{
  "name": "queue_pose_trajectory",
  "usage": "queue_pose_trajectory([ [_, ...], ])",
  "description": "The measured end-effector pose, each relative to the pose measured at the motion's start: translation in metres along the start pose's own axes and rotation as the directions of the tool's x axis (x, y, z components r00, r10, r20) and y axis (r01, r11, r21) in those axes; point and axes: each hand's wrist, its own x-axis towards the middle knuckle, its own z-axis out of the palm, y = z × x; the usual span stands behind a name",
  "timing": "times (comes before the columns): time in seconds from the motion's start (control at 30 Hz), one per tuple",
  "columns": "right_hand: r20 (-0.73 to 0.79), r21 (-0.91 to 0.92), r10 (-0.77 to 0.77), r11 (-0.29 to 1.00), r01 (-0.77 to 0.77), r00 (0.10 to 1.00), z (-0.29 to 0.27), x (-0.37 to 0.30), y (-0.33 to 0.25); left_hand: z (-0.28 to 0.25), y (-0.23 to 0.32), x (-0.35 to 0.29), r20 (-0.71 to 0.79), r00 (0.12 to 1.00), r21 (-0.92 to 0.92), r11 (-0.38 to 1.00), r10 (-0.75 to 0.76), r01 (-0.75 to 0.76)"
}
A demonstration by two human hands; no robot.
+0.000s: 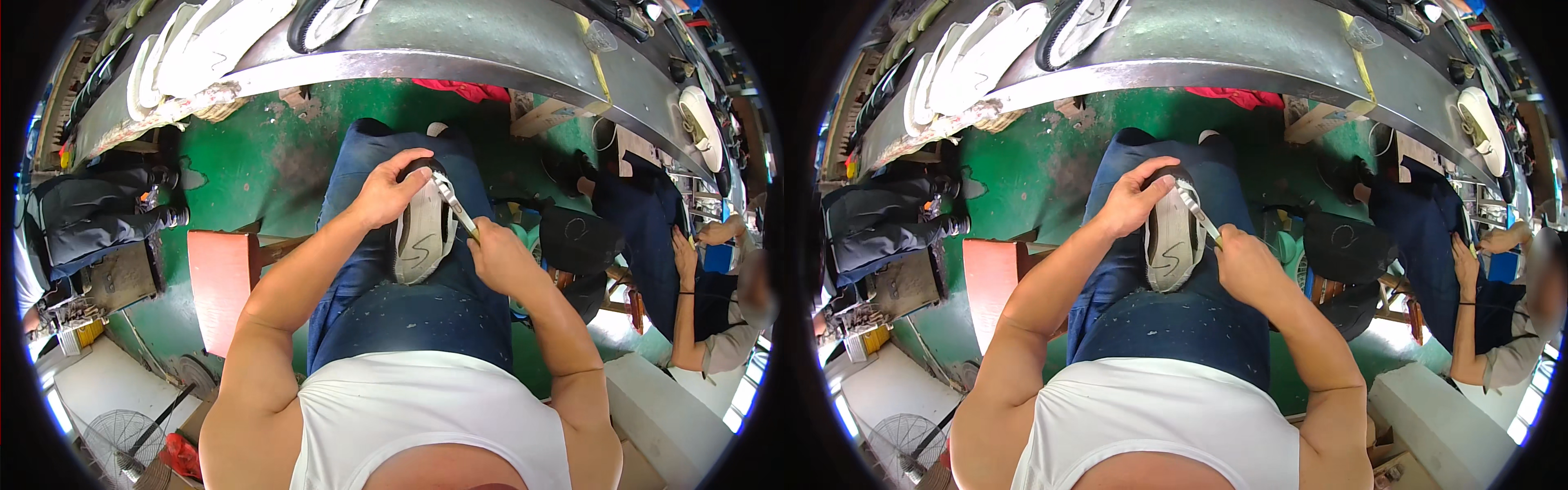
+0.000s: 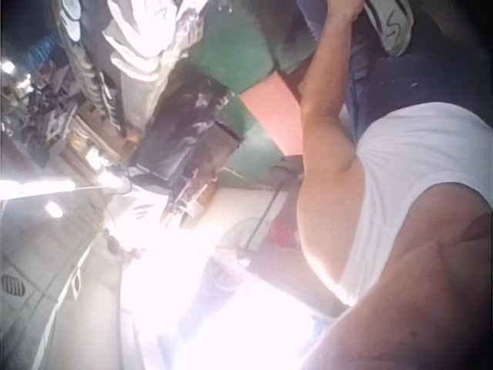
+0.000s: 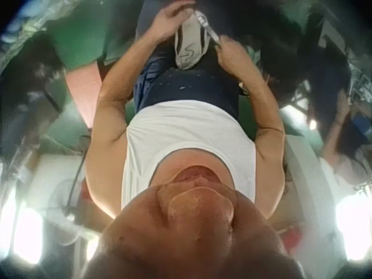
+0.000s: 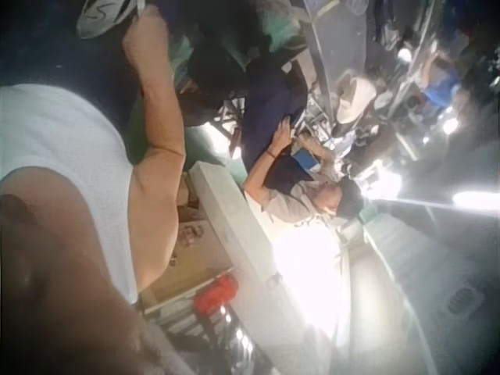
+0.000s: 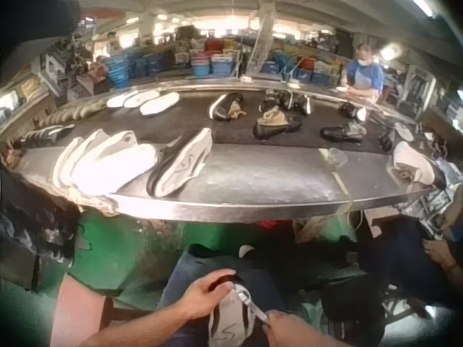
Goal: Manually lasting shoes by pulling material over the mold with pliers and placing finished units on a conveyor belt.
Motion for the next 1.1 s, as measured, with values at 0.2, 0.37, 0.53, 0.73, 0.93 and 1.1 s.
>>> queue_pose_trajectory([
  [0.2, 0.128, 0.488, 0.077, 0.863, -0.13, 0.989, -0.031, -0.004, 0.001, -0.009, -0.005, 0.015, 0.115, 0.993, 0.021, 0.999, -0.036, 0.034],
  [0.37, 0.056, 0.371, 0.191, 0.907, -0.198, 0.98, -0.006, 0.043, 0.031, 0.011, -0.033, 0.007, 0.065, 0.993, 0.288, 0.955, -0.096, 0.073],
  [0.53, 0.099, 0.165, 0.069, 0.983, -0.084, 0.993, 0.006, -0.008, 0.025, 0.007, -0.057, -0.039, 0.057, 0.974, 0.235, 0.951, -0.219, 0.2],
  [0.73, 0.183, -0.041, -0.043, 0.998, 0.051, 0.982, 0.007, -0.023, 0.036, 0.011, -0.05, -0.067, 0.254, 0.954, 0.063, 0.987, -0.16, 0.149],
  [0.93, 0.169, -0.372, -0.295, 0.865, 0.338, 0.941, -0.004, -0.015, 0.0, 0.022, -0.079, -0.082, 0.187, 0.978, -0.05, 0.993, -0.096, 0.107],
  [1.1, 0.375, -0.448, -0.07, 0.859, 0.247, 0.924, 0.008, -0.004, 0.011, 0.037, -0.079, -0.081, 0.085, 0.978, -0.543, 0.814, -0.191, 0.207],
])
